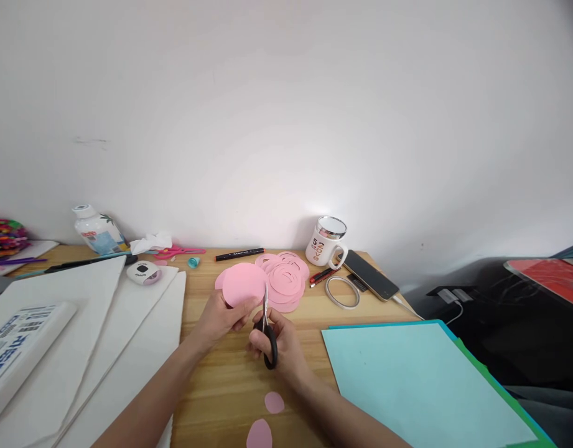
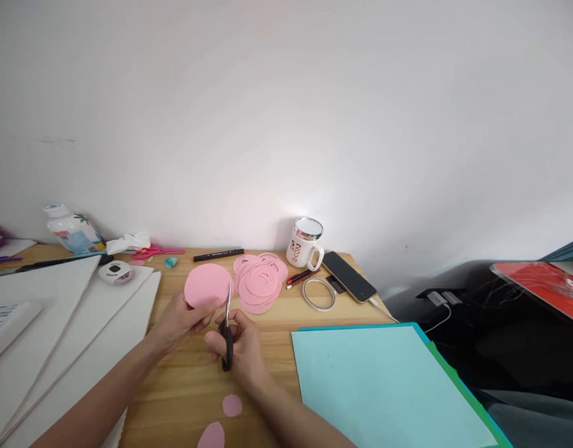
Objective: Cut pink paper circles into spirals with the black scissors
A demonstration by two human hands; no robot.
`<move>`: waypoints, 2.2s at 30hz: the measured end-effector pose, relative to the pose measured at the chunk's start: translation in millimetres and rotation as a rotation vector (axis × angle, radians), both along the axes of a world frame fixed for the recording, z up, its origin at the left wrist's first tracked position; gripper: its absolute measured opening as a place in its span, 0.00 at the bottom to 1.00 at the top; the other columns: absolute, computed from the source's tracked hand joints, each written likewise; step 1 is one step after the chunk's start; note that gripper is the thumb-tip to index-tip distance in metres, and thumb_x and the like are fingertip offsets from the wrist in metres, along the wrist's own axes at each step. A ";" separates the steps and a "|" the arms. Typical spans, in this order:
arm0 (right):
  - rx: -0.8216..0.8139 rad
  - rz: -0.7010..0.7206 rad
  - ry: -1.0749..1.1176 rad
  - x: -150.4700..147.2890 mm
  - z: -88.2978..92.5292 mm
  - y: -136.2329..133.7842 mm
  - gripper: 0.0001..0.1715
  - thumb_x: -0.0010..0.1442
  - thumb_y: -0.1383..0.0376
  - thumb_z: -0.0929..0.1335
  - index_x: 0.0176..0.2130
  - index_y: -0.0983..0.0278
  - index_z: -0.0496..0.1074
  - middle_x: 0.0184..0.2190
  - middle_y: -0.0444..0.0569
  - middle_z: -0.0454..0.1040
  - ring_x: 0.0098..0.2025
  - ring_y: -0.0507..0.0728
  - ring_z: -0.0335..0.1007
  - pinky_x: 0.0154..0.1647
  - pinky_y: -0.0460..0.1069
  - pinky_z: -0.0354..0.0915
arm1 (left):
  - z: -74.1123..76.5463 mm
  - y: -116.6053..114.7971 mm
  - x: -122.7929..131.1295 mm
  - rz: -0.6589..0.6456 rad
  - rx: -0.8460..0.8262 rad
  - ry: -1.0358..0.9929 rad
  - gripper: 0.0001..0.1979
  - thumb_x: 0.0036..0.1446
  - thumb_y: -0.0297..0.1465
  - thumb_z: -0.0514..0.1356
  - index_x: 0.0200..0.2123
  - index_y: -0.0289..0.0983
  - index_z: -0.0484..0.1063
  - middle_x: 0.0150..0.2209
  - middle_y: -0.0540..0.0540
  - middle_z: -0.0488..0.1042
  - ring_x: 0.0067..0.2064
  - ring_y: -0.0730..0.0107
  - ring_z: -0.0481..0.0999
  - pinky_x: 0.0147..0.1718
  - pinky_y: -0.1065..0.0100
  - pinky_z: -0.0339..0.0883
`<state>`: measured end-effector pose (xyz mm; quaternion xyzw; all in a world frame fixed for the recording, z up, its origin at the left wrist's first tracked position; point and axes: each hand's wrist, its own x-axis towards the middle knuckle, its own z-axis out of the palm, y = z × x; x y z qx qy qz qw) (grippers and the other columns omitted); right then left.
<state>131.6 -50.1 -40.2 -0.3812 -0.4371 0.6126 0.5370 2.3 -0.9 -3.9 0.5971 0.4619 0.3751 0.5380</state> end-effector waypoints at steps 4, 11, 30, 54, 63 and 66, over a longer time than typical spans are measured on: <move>0.077 -0.017 0.006 2.7 5.6 2.6 0.25 0.40 0.54 0.76 0.31 0.62 0.63 0.19 0.39 0.65 0.20 0.48 0.55 0.19 0.43 0.52 | 2.0 -1.7 -0.4 -0.022 0.007 0.047 0.15 0.45 0.40 0.62 0.19 0.34 0.68 0.12 0.56 0.57 0.16 0.79 0.54 0.15 0.75 0.48; 0.093 0.020 0.005 7.2 12.1 4.4 0.27 0.39 0.52 0.76 0.33 0.62 0.65 0.21 0.40 0.64 0.23 0.50 0.55 0.21 0.44 0.52 | -0.9 0.7 -3.2 -0.028 0.015 0.044 0.17 0.45 0.41 0.62 0.18 0.33 0.69 0.11 0.57 0.54 0.16 0.79 0.52 0.14 0.75 0.44; 0.019 -0.015 0.005 5.4 5.1 3.4 0.23 0.42 0.53 0.74 0.31 0.61 0.62 0.15 0.36 0.61 0.17 0.48 0.53 0.18 0.43 0.51 | -0.8 2.7 -5.4 -0.031 0.031 0.050 0.19 0.46 0.42 0.61 0.15 0.36 0.60 0.12 0.57 0.55 0.16 0.80 0.52 0.15 0.75 0.45; -0.041 0.027 -0.006 0.0 -1.2 1.1 0.21 0.42 0.56 0.74 0.29 0.62 0.62 0.12 0.36 0.65 0.13 0.47 0.56 0.14 0.42 0.52 | 3.0 1.5 -1.2 0.029 -0.107 -0.124 0.17 0.44 0.40 0.64 0.17 0.34 0.64 0.12 0.55 0.61 0.14 0.83 0.52 0.13 0.76 0.43; 0.098 0.007 0.027 5.9 7.2 4.7 0.25 0.40 0.56 0.76 0.33 0.64 0.65 0.22 0.40 0.67 0.23 0.49 0.57 0.23 0.44 0.55 | -0.2 1.5 -2.4 0.011 -0.059 -0.035 0.15 0.43 0.39 0.64 0.18 0.33 0.68 0.13 0.57 0.55 0.16 0.82 0.51 0.14 0.76 0.43; 0.119 0.014 0.032 5.5 8.0 5.1 0.25 0.41 0.55 0.76 0.33 0.64 0.65 0.23 0.41 0.66 0.24 0.50 0.57 0.25 0.44 0.55 | 0.6 0.0 -1.2 0.023 -0.056 -0.021 0.16 0.42 0.40 0.64 0.18 0.33 0.67 0.12 0.57 0.55 0.16 0.82 0.51 0.14 0.75 0.42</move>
